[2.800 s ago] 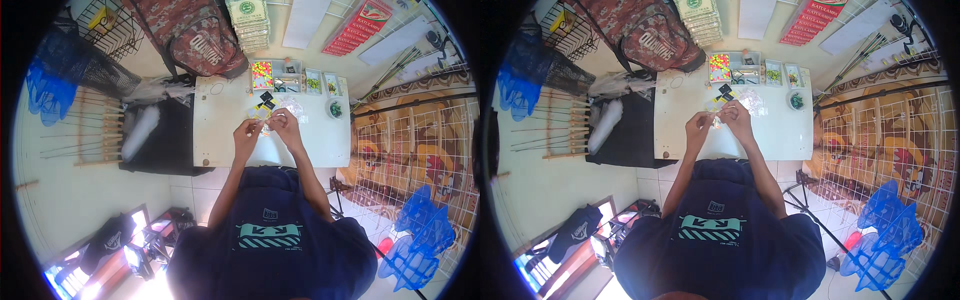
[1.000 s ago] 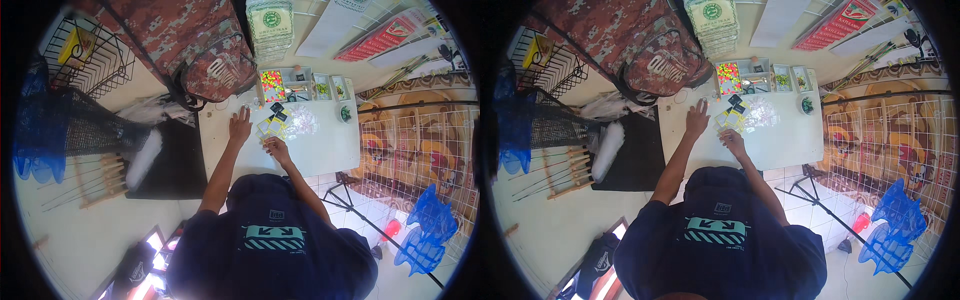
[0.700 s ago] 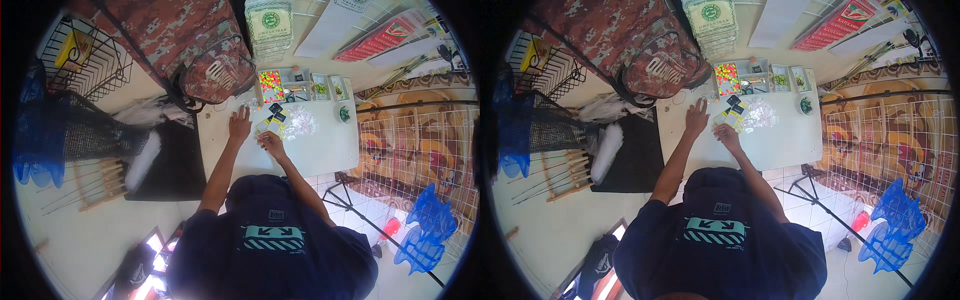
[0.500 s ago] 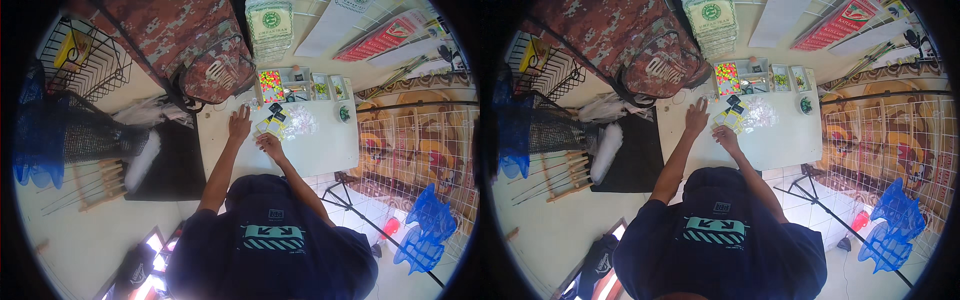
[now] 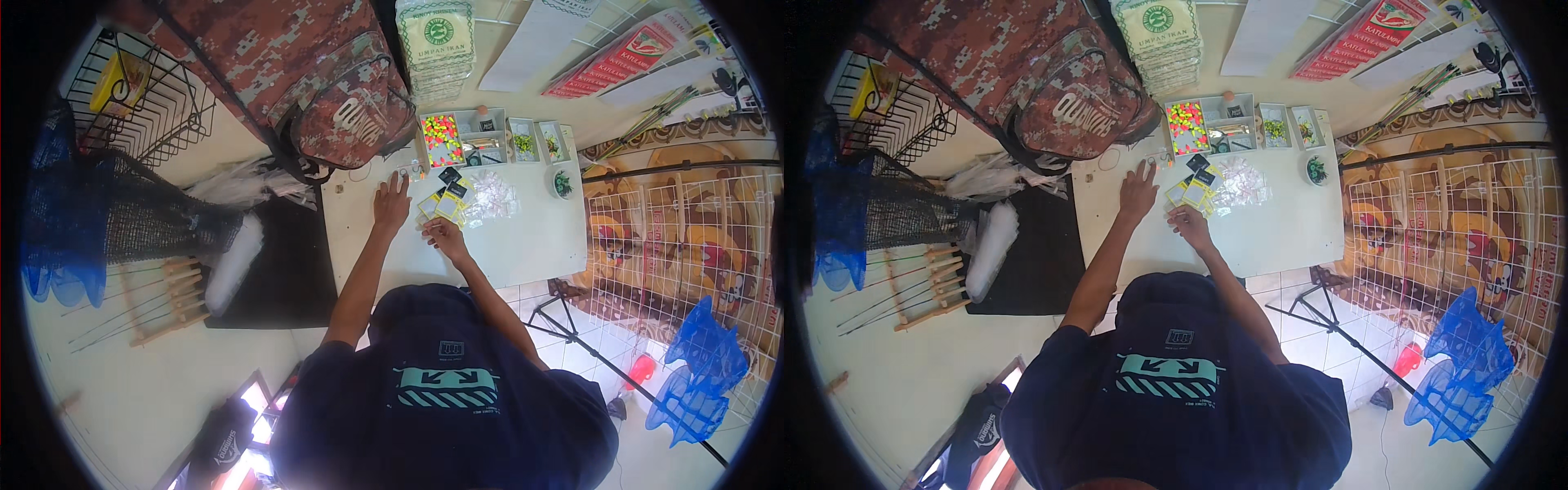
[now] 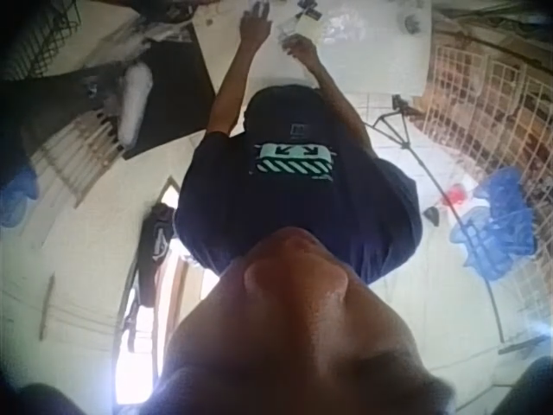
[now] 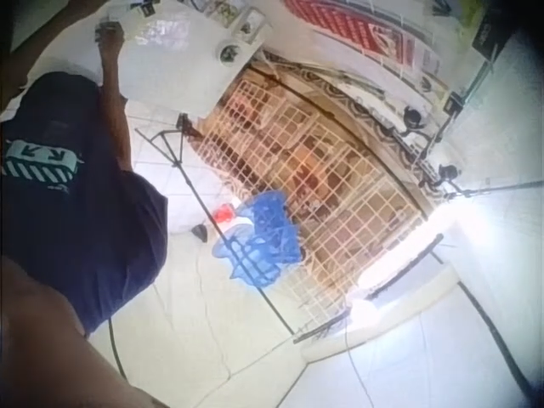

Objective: Assemble fishing rigs by attaching components like hooks, swivels, and lures.

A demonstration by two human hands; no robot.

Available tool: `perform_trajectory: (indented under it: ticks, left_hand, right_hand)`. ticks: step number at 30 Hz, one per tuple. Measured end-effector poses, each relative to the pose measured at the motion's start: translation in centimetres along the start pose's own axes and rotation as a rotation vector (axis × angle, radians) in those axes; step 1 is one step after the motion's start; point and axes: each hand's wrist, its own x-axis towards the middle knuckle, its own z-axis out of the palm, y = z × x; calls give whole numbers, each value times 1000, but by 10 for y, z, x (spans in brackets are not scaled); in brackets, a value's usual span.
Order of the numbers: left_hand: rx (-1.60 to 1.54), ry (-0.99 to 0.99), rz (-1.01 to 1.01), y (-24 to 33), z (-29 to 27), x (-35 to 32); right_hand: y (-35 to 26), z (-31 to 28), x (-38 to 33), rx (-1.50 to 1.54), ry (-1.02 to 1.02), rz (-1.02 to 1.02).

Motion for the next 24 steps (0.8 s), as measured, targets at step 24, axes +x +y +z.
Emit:
perform_trajectory:
  ticks: [24]
  left_hand:
    - [-4,25,-3,1,0,0]
  right_hand:
    - [11,-9,-4,-21,-11,22]
